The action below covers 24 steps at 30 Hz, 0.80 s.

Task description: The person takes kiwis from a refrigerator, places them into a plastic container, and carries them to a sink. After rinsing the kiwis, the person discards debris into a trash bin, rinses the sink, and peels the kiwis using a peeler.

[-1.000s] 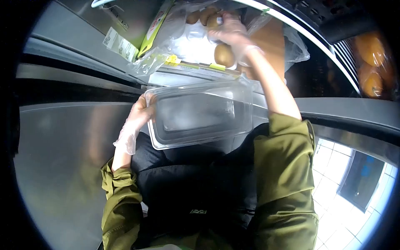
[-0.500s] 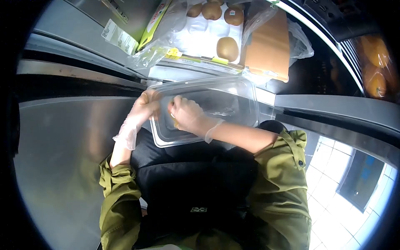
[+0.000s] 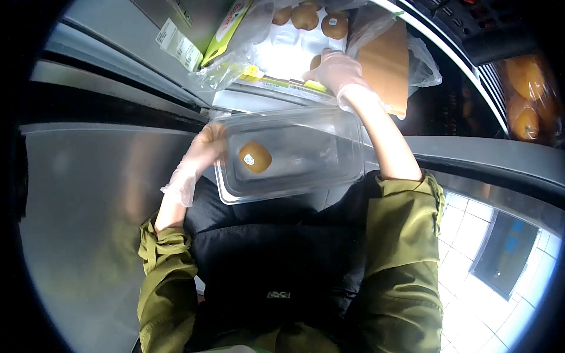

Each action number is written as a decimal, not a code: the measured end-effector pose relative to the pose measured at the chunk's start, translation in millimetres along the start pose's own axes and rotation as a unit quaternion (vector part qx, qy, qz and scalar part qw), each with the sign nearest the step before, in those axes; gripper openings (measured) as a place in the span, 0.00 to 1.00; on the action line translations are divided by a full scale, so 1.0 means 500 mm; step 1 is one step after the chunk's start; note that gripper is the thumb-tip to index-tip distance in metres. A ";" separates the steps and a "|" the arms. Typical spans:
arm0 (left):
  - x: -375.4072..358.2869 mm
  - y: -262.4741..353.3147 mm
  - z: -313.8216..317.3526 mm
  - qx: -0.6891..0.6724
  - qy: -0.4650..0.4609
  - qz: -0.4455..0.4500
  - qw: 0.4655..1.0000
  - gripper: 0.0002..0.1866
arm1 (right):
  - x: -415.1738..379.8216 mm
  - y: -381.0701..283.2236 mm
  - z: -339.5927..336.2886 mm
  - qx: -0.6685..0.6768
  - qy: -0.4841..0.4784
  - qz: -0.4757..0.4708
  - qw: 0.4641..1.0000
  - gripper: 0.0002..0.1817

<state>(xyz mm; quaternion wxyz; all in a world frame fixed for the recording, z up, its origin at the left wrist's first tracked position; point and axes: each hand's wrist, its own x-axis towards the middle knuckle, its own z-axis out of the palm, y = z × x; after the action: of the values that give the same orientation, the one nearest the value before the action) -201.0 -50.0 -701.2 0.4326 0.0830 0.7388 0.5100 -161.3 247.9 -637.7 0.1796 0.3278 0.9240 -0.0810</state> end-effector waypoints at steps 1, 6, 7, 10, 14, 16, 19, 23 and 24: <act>-0.002 0.002 0.000 0.000 -0.005 -0.009 1.000 0.11 | 0.002 0.003 0.006 0.007 0.000 -0.002 1.000 0.41; -0.011 0.022 0.002 0.003 -0.005 -0.013 1.000 0.14 | 0.002 0.035 0.023 0.080 0.082 -0.023 0.993 0.28; -0.014 0.024 0.002 0.003 0.003 -0.013 1.000 0.14 | 0.003 0.059 0.020 0.202 0.086 -0.031 0.975 0.28; -0.005 0.010 -0.004 0.035 -0.008 -0.004 0.999 0.14 | 0.007 0.101 0.027 0.393 0.076 -0.061 0.914 0.30; -0.005 0.020 0.001 0.007 -0.012 -0.011 1.000 0.15 | 0.009 0.058 0.045 0.282 0.082 -0.113 0.949 0.41; -0.004 0.011 0.001 0.009 0.005 -0.011 1.000 0.15 | 0.053 0.048 0.078 0.337 0.053 -0.159 0.927 0.43; -0.005 0.008 0.001 0.014 0.001 0.012 1.000 0.13 | 0.036 -0.027 0.047 0.233 0.022 -0.152 0.960 0.41; 0.008 -0.010 -0.003 0.011 0.000 0.018 1.000 0.12 | 0.036 -0.035 0.024 0.199 -0.024 -0.137 0.970 0.38; 0.007 -0.007 -0.002 0.017 0.001 0.018 1.000 0.12 | 0.039 -0.010 0.025 0.275 -0.058 -0.166 0.945 0.39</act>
<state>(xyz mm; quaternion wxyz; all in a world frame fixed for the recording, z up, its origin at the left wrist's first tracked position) -203.0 -50.3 -705.9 0.4213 0.1036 0.7458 0.5055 -175.1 251.8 -656.5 0.1193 0.2016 0.8951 -0.3793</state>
